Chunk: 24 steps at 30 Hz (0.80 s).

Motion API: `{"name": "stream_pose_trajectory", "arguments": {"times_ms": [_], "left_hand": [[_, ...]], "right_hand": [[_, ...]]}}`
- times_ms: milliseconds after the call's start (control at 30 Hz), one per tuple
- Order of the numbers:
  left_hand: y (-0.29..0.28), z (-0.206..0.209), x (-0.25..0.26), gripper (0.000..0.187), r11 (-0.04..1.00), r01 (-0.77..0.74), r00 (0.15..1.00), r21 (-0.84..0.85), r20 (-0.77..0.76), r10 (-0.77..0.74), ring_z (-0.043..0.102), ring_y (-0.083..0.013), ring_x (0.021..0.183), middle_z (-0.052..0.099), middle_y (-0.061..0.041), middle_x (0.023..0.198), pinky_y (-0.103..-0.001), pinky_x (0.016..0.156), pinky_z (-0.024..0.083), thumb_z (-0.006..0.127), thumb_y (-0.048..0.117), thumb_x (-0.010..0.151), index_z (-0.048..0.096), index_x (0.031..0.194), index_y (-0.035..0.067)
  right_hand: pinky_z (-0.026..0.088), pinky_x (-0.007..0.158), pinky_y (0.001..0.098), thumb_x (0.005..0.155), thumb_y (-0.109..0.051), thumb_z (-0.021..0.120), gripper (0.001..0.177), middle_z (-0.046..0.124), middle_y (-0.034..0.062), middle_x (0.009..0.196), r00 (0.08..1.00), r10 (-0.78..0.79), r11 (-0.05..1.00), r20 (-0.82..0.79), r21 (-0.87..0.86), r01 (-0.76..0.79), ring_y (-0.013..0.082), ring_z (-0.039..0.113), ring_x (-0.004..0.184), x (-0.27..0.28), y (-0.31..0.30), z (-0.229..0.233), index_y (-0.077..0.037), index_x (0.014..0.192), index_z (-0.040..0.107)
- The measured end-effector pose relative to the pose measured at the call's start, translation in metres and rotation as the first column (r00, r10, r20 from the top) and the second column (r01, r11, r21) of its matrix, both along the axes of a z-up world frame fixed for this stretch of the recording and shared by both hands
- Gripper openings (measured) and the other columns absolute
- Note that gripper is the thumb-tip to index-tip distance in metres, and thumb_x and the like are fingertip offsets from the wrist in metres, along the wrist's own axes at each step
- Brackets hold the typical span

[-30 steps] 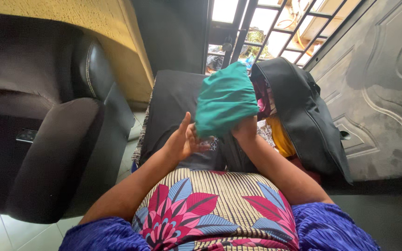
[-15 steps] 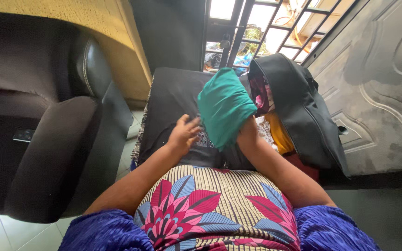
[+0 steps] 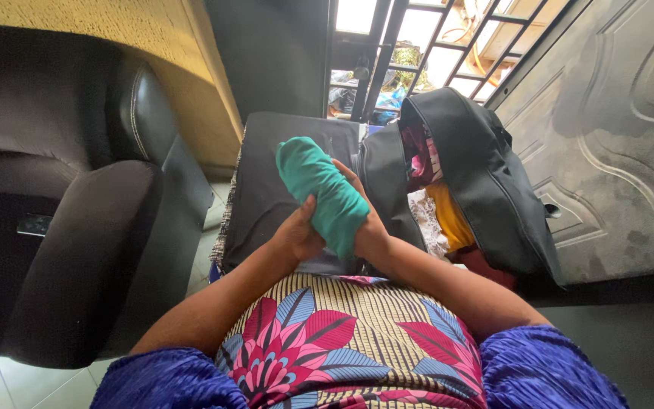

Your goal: The person folds a teal shirt, a black t-shirt, and a gray patterned garment one by one and places them into a black backpack.

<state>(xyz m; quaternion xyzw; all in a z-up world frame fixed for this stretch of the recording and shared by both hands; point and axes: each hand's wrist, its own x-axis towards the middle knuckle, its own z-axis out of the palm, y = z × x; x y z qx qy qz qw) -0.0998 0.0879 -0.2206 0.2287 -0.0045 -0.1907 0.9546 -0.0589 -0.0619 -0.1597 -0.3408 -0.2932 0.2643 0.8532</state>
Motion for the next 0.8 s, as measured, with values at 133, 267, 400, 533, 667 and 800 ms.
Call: {"name": "stream_pose_trajectory", "arguments": {"times_ms": [133, 267, 400, 533, 667, 800], "left_hand": [[0.000, -0.005, -0.004, 0.079, 0.982, -0.188, 0.982, -0.035, -0.035, 0.187, 0.055, -0.0314, 0.133, 0.060, -0.010, 0.138, -0.055, 0.115, 0.043, 0.081, 0.046, 0.084, 0.048, 0.145, 0.008], [0.012, 0.001, 0.002, 0.058, 0.920, -0.391, 0.911, 0.034, -0.133, 0.392, 0.064, -0.0297, 0.121, 0.065, -0.009, 0.128, -0.051, 0.107, 0.052, 0.076, 0.023, 0.089, 0.052, 0.139, 0.008], [0.027, 0.016, -0.006, 0.047, 0.875, -0.484, 0.870, 0.028, -0.096, 0.484, 0.068, -0.0331, 0.110, 0.068, -0.013, 0.119, -0.054, 0.097, 0.057, 0.072, 0.016, 0.090, 0.054, 0.132, 0.004], [0.027, 0.033, -0.010, 0.043, 0.750, -0.649, 0.752, 0.127, -0.047, 0.658, 0.069, -0.0305, 0.106, 0.067, -0.011, 0.115, -0.049, 0.095, 0.059, 0.074, 0.008, 0.088, 0.057, 0.128, 0.006], [0.014, 0.043, -0.016, 0.047, 0.662, -0.663, 0.730, 0.349, 0.107, 0.674, 0.069, -0.0257, 0.105, 0.069, -0.007, 0.115, -0.043, 0.089, 0.058, 0.076, 0.003, 0.083, 0.058, 0.126, 0.008], [0.006, 0.028, -0.018, 0.063, 0.649, -0.545, 0.793, 0.531, 0.077, 0.604, 0.066, -0.0235, 0.112, 0.065, -0.005, 0.119, -0.042, 0.093, 0.058, 0.080, 0.004, 0.076, 0.049, 0.130, 0.015]], "right_hand": [[0.044, 0.119, 0.0406, 0.094, -0.014, 0.068, 0.077, 0.043, 0.0132, 0.155, 0.989, 0.070, 0.997, -0.131, -0.034, -0.075, 0.0250, 0.049, 0.142, 0.004, 0.005, -0.001, -0.010, 0.160, 0.028], [0.045, 0.116, 0.0386, 0.093, -0.010, 0.069, 0.070, 0.052, 0.0147, 0.150, 0.999, -0.036, 0.995, 0.021, -0.090, 0.038, 0.0250, 0.052, 0.139, 0.008, 0.001, -0.024, -0.004, 0.156, 0.039], [0.048, 0.108, 0.0398, 0.096, -0.005, 0.069, 0.050, 0.057, 0.0173, 0.141, 0.902, -0.159, 0.813, 0.401, -0.465, 0.350, 0.0263, 0.058, 0.127, 0.026, -0.018, -0.064, 0.001, 0.143, 0.054], [0.038, 0.114, 0.0353, 0.090, -0.012, 0.058, 0.061, 0.052, 0.0136, 0.148, 0.948, -0.315, 0.901, 0.036, -0.302, 0.311, 0.0215, 0.052, 0.135, 0.020, -0.023, -0.075, -0.002, 0.150, 0.049], [0.036, 0.115, 0.0358, 0.098, -0.022, 0.061, 0.059, 0.045, 0.0081, 0.149, 0.921, -0.348, 0.820, 0.176, -0.420, 0.390, 0.0185, 0.045, 0.136, 0.003, -0.010, -0.052, -0.010, 0.150, 0.038], [0.037, 0.113, 0.0369, 0.104, -0.028, 0.062, 0.054, 0.052, 0.0154, 0.141, 0.775, -0.207, 0.725, 0.597, -0.439, 0.532, 0.0227, 0.049, 0.133, 0.004, -0.003, -0.046, -0.004, 0.148, 0.042]]}}
